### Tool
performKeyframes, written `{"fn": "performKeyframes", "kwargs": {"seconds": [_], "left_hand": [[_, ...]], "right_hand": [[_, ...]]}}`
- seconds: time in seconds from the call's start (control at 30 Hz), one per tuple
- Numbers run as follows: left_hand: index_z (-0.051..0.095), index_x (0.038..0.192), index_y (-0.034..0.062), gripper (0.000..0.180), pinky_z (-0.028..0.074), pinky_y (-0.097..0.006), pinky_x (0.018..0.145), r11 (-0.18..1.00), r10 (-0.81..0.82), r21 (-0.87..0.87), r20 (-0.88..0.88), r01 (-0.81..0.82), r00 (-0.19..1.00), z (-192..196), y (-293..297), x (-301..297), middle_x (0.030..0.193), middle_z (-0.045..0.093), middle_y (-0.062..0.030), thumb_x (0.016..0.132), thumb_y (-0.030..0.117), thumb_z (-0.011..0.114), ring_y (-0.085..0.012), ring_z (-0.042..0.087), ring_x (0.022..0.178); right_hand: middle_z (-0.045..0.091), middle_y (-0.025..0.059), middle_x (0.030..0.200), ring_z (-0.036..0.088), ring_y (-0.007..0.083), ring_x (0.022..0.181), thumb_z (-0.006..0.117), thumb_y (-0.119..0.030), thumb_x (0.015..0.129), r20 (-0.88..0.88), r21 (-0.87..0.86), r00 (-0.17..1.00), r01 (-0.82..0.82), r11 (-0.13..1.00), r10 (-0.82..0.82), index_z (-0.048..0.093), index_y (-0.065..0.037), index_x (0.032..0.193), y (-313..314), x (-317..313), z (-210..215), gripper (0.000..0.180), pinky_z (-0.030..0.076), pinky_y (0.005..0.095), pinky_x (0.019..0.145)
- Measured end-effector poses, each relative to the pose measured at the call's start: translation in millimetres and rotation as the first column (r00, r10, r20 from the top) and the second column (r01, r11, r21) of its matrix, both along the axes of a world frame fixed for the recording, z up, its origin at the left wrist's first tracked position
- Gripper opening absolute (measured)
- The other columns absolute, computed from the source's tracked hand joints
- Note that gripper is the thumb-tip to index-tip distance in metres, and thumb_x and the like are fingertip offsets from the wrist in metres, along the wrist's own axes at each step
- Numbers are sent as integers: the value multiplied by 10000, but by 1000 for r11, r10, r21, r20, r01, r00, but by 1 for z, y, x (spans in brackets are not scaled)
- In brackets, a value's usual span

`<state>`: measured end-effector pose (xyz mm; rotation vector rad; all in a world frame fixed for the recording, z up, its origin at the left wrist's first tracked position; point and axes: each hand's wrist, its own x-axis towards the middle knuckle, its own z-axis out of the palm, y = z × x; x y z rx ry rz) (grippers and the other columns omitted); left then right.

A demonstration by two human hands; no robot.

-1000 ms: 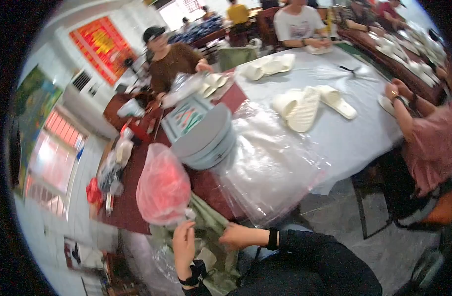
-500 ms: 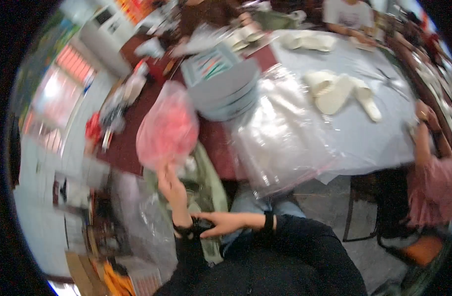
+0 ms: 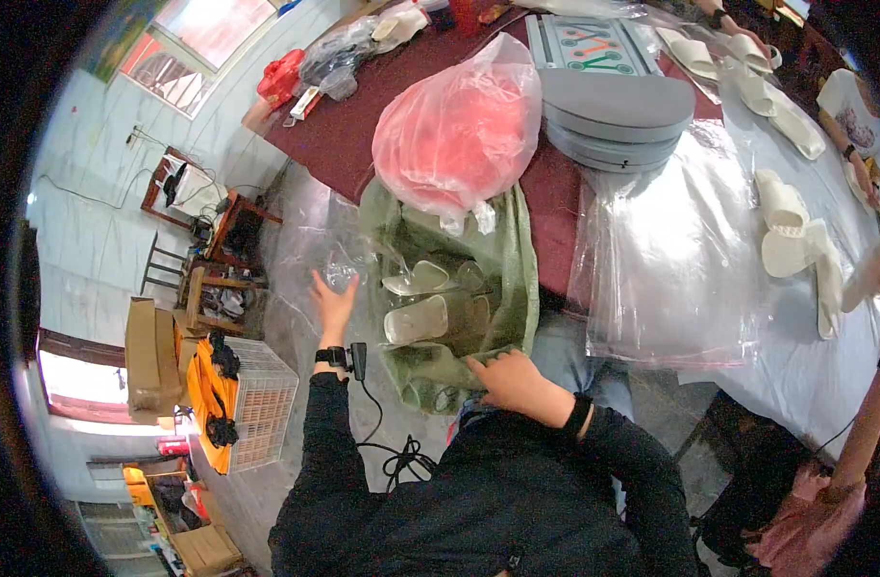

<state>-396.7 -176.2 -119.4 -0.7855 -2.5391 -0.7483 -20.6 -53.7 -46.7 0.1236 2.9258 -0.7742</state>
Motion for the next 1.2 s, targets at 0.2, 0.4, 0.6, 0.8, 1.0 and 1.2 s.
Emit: {"fn": "performKeyframes", "kwargs": {"seconds": [0.2, 0.4, 0.6, 0.8, 1.0, 1.2], "left_hand": [[641, 908, 15, 360, 479, -491, 564, 826, -247, -447, 263, 345, 933, 25, 51, 94, 616, 609, -214, 852, 357, 544, -415, 606, 605], [582, 1093, 41, 368, 494, -413, 738, 684, -531, 9, 692, 729, 489, 54, 101, 161, 875, 643, -216, 937, 338, 430, -378, 616, 829], [378, 1350, 48, 495, 346, -340, 991, 349, -639, 176, 763, 920, 97, -9, 96, 145, 1377, 410, -107, 936, 301, 475, -167, 415, 1232], [558, 1133, 27, 301, 463, -336, 820, 860, -380, 404, 915, 312, -137, -36, 71, 119, 1130, 584, -55, 884, 196, 537, -210, 574, 987], [517, 1163, 37, 329, 426, -353, 879, 810, -360, 335, 932, 482, -43, -74, 36, 94, 1151, 569, -139, 852, 144, 530, -267, 543, 1064], [619, 933, 37, 166, 486, -429, 723, 179, -696, -259, 648, 949, 308, -100, -28, 55, 944, 633, -184, 812, 120, 541, -347, 604, 889]], "right_hand": [[630, 89, 830, 611, 258, 819, 680, -221, 673, -63, 198, 995, 89, 976, -78, 553, -62, 1097, 1, 8, -42, 470, 436, 385, 758], [624, 74, 754, 607, 271, 811, 617, -124, 661, -152, 64, 985, -69, 996, 78, 599, -71, 795, -1, 2, -38, 145, 446, 399, 724], [602, 118, 781, 574, 321, 818, 572, -71, 650, -227, -172, 965, -171, 970, 129, 599, -61, 897, 22, 17, 32, 248, 444, 404, 760], [601, 138, 793, 574, 340, 794, 555, -39, 675, -390, -276, 920, -83, 958, -33, 597, -42, 922, 28, 39, 29, 251, 455, 415, 743], [605, 141, 780, 582, 342, 782, 560, -56, 695, -390, -282, 914, -1, 959, -114, 586, -48, 918, 22, 39, 21, 224, 461, 429, 710], [599, 157, 710, 600, 354, 700, 561, -80, 718, -427, -268, 901, -49, 962, -73, 580, -54, 920, 14, 27, 19, 204, 471, 448, 608]]}}
